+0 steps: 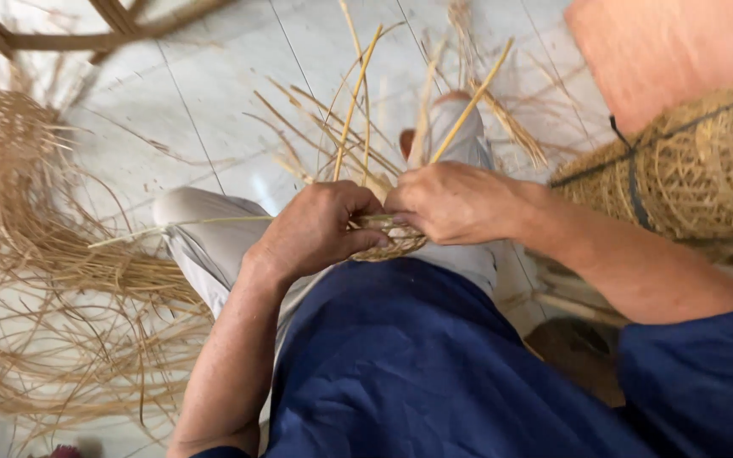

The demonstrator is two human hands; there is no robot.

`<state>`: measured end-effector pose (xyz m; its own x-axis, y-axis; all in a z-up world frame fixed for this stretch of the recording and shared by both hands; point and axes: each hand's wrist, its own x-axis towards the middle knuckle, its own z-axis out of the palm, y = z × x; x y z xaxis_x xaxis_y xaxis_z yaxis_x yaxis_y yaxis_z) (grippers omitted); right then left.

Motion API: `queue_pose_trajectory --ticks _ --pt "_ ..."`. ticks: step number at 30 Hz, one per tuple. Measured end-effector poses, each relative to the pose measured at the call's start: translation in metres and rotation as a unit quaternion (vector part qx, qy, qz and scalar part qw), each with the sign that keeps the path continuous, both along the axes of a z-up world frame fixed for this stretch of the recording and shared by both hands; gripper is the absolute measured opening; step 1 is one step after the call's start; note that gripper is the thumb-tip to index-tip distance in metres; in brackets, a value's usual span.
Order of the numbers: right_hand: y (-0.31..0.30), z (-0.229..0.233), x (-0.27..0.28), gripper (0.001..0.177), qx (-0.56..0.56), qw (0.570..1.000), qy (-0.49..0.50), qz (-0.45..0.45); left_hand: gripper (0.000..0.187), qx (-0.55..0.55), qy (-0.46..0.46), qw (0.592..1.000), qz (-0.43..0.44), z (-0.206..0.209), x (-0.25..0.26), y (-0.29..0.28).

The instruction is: A person is weaving the sides of a small basket using thin bamboo or rattan strips while sitting on the floor.

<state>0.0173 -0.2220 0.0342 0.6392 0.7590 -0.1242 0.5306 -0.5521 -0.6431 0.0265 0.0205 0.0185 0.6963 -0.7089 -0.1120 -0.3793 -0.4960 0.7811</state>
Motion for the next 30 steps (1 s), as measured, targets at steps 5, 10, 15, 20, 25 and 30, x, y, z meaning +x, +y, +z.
queue_pose_trajectory --ticks 5,10,15,20,25,30 --pt "0.052 0.015 0.043 0.019 -0.016 0.999 0.038 0.03 0.032 0.068 0.002 0.996 0.054 0.023 0.016 0.039" --pt "0.096 -0.03 0.08 0.018 0.023 0.986 0.164 0.016 0.029 0.134 0.075 0.981 0.116 0.019 0.034 0.082" --pt "0.12 -0.077 0.076 0.016 0.074 0.959 0.272 0.005 0.033 0.122 0.156 0.97 0.137 -0.004 0.026 0.105" --pt "0.117 -0.08 0.071 0.02 0.088 0.974 0.205 0.047 0.037 0.166 0.119 0.969 0.143 0.013 0.01 0.1" --pt "0.112 -0.048 0.064 0.017 0.048 0.986 0.161 0.011 0.052 0.189 -0.313 0.919 0.148 0.023 -0.018 0.098" --pt "0.106 -0.032 0.051 0.019 0.102 0.983 0.15 0.017 0.022 0.011 -0.202 0.963 0.176 0.03 -0.073 0.09"
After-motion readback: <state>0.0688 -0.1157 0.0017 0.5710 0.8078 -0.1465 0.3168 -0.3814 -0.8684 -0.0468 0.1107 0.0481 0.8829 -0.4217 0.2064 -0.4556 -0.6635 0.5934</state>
